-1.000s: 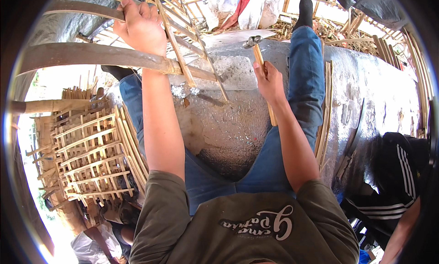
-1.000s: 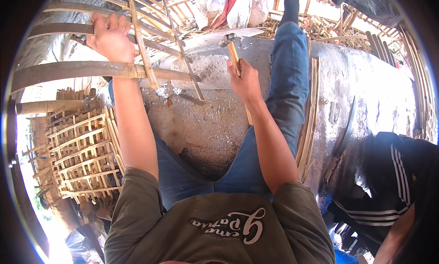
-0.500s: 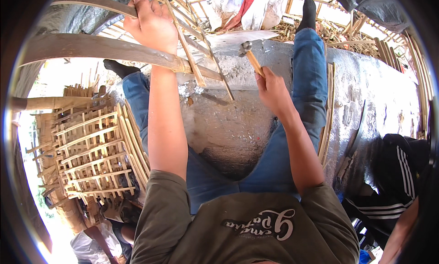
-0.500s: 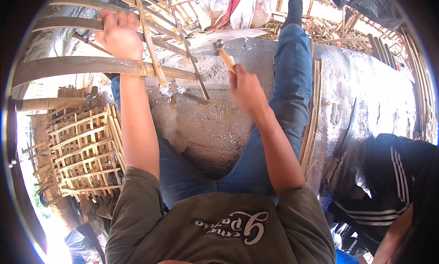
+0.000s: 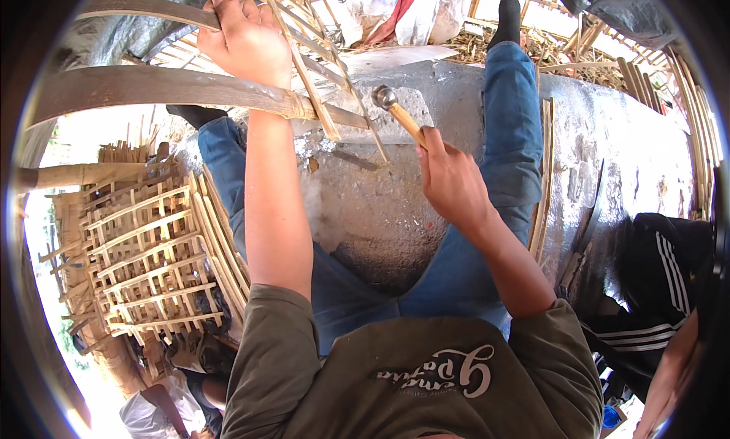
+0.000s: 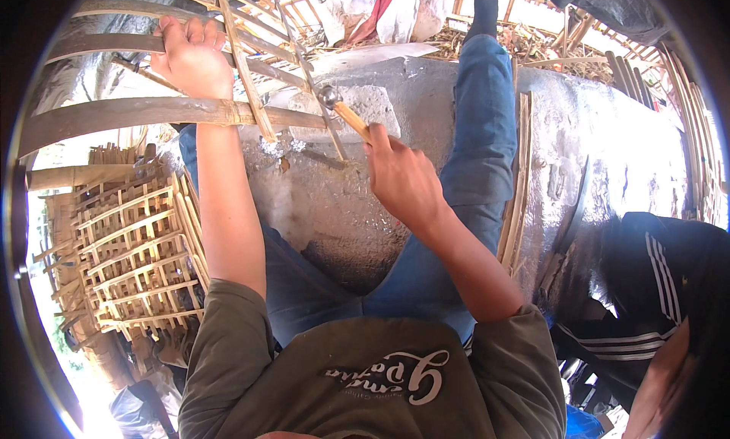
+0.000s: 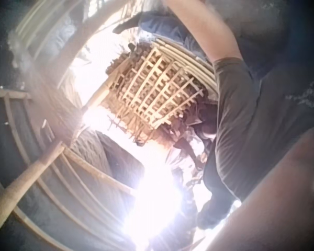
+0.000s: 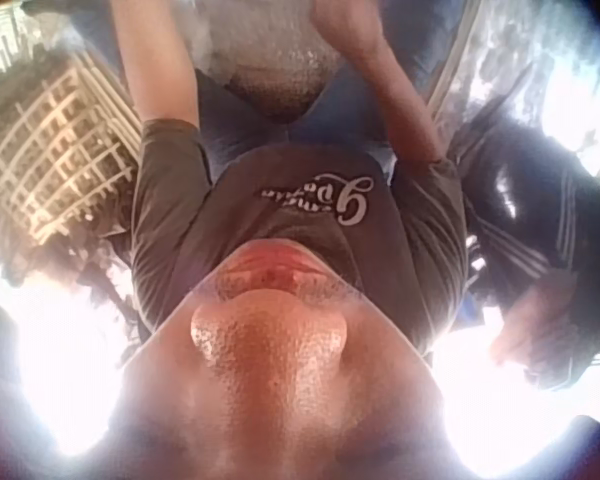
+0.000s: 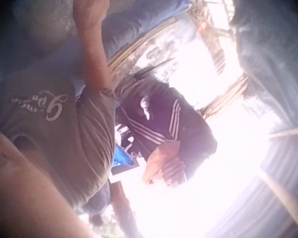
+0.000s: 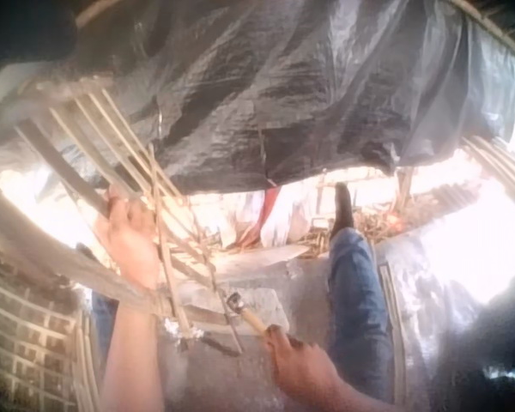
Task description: The person sits on the ground and uses a hammer to nail thin bamboo strips onto a larger bamboo frame. They repeatedly position the strips and hammer them into place to form a grid-like pattern.
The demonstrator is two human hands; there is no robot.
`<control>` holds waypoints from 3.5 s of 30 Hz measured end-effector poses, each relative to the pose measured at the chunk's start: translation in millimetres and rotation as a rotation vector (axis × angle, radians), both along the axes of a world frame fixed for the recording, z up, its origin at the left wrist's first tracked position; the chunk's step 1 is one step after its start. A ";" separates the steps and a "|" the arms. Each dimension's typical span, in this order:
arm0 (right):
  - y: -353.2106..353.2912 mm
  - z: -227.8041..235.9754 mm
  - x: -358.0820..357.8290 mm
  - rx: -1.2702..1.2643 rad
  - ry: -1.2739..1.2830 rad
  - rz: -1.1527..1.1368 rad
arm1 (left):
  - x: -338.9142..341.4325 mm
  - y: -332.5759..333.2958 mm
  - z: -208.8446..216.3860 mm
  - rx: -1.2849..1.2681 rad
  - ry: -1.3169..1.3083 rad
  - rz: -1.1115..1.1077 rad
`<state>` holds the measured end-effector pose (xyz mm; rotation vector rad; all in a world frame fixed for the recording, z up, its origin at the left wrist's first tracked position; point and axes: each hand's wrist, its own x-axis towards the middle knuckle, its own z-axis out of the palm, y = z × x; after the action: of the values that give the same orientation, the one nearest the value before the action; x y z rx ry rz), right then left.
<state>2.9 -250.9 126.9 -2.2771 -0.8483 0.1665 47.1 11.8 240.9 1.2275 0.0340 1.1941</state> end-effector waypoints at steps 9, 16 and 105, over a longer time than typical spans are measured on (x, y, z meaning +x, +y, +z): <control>4.9 -19.6 -7.9 0.054 -0.062 0.001 | -2.0 4.3 -0.6 0.002 -0.027 -0.028; 4.9 -8.3 -10.8 0.092 -0.050 -0.045 | -2.7 2.8 -2.1 0.006 -0.008 0.038; 8.8 -79.9 -1.4 0.544 0.567 -0.298 | 1.0 29.5 -11.7 0.089 0.051 -0.395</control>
<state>1.5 -242.1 47.0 -1.6819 -0.2120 0.3726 48.1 41.3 229.3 1.2719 -0.2174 0.8274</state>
